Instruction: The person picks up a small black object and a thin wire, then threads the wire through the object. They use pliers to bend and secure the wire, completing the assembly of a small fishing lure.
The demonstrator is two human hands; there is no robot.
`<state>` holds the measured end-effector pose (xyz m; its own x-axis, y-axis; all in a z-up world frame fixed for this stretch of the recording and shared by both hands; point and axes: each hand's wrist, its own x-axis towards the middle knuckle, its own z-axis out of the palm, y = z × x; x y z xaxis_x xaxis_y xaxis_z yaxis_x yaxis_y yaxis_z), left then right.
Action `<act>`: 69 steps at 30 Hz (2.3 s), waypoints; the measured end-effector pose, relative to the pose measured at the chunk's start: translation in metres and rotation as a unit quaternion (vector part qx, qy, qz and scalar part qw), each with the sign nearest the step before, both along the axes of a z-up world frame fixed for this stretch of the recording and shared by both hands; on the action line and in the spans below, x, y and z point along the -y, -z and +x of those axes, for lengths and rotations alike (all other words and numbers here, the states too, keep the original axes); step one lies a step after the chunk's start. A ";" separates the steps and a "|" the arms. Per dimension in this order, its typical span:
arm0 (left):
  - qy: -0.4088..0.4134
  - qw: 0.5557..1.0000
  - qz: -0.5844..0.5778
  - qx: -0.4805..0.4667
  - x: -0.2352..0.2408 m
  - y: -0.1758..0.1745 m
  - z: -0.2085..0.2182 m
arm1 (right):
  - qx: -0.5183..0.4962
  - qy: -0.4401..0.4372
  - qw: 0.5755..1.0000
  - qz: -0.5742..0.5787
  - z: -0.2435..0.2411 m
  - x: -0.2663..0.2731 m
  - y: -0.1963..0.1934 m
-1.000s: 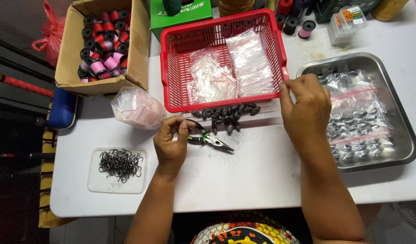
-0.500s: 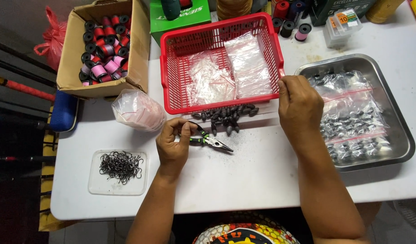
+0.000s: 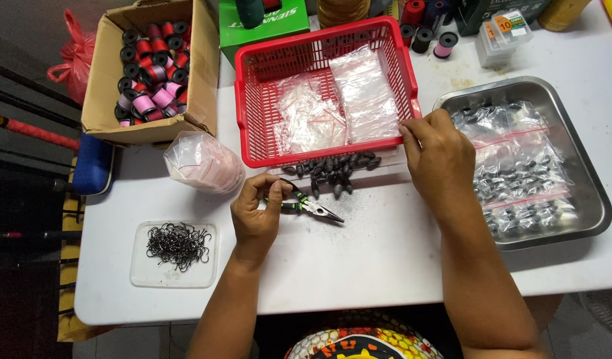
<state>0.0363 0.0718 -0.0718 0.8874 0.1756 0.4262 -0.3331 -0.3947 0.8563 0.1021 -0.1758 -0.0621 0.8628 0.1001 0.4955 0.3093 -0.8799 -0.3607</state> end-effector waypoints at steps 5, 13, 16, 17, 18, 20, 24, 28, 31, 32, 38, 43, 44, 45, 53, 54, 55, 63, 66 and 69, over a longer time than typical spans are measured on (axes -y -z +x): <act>0.002 1.000 -0.001 -0.003 0.000 0.000 0.000 | -0.013 0.000 1.000 -0.012 -0.005 0.001 -0.007; 0.003 1.000 -0.004 -0.004 0.000 0.001 0.000 | 0.039 -0.002 0.996 0.081 -0.003 0.001 -0.006; 0.003 1.000 -0.003 -0.001 0.000 0.000 0.000 | 0.062 -0.010 0.993 0.102 -0.002 0.000 -0.005; 0.002 1.000 -0.001 -0.001 0.000 0.000 0.000 | 0.067 -0.011 0.992 0.107 -0.002 0.000 -0.004; 0.001 1.000 0.001 0.000 0.000 -0.001 0.000 | 0.073 -0.011 0.991 0.112 -0.001 0.000 -0.004; 0.001 1.000 0.001 0.001 0.000 0.000 -0.001 | 0.072 -0.005 0.993 0.099 0.002 0.002 0.002; 0.003 1.000 0.004 0.002 0.000 -0.001 -0.001 | 0.030 0.001 0.999 0.029 0.003 0.002 0.005; 0.006 1.000 0.003 0.006 0.000 -0.003 -0.003 | 0.073 -0.004 0.996 0.047 0.002 0.001 0.003; 0.005 1.000 0.011 0.010 -0.001 -0.005 -0.003 | 0.090 0.007 0.994 0.064 0.002 0.001 0.003; 0.005 1.000 0.009 0.009 0.000 -0.006 -0.003 | 0.084 0.010 0.995 0.061 0.003 0.002 0.004; 0.007 1.000 0.003 0.002 0.000 -0.006 -0.003 | 0.001 0.015 1.000 -0.020 0.002 0.001 0.006; 0.009 1.000 0.004 -0.004 0.000 -0.007 -0.003 | -0.008 0.028 0.998 -0.056 -0.001 0.003 0.007; 0.007 1.000 0.007 -0.005 0.000 -0.009 -0.003 | -0.014 0.026 0.997 -0.069 -0.003 0.002 0.004; 0.005 1.000 0.010 -0.005 0.000 -0.010 -0.002 | -0.019 0.024 0.996 -0.082 -0.004 0.002 0.000; 0.001 1.000 0.015 0.001 -0.002 -0.006 -0.003 | -0.028 -0.002 0.999 -0.036 -0.018 0.001 -0.036; -0.003 1.000 0.017 0.001 -0.003 -0.005 -0.004 | 0.002 0.000 1.000 -0.012 -0.019 0.002 -0.038; -0.004 1.000 0.015 0.004 -0.003 -0.004 -0.004 | 0.005 -0.001 1.000 -0.015 -0.018 0.005 -0.033; -0.030 0.998 0.051 -0.011 -0.005 -0.002 -0.001 | 0.061 -0.009 0.996 0.067 -0.016 0.010 -0.025; -0.027 0.999 0.044 -0.004 -0.009 0.003 -0.001 | 0.085 -0.023 0.993 0.077 -0.015 0.008 -0.022; -0.027 0.999 0.044 0.004 -0.006 -0.003 -0.003 | 0.104 -0.038 0.992 0.055 -0.013 0.004 -0.013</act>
<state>0.0332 0.0778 -0.0686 0.8740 0.1852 0.4493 -0.3157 -0.4867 0.8145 0.0887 -0.1802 -0.0492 0.7324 0.0960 0.6740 0.4504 -0.8107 -0.3740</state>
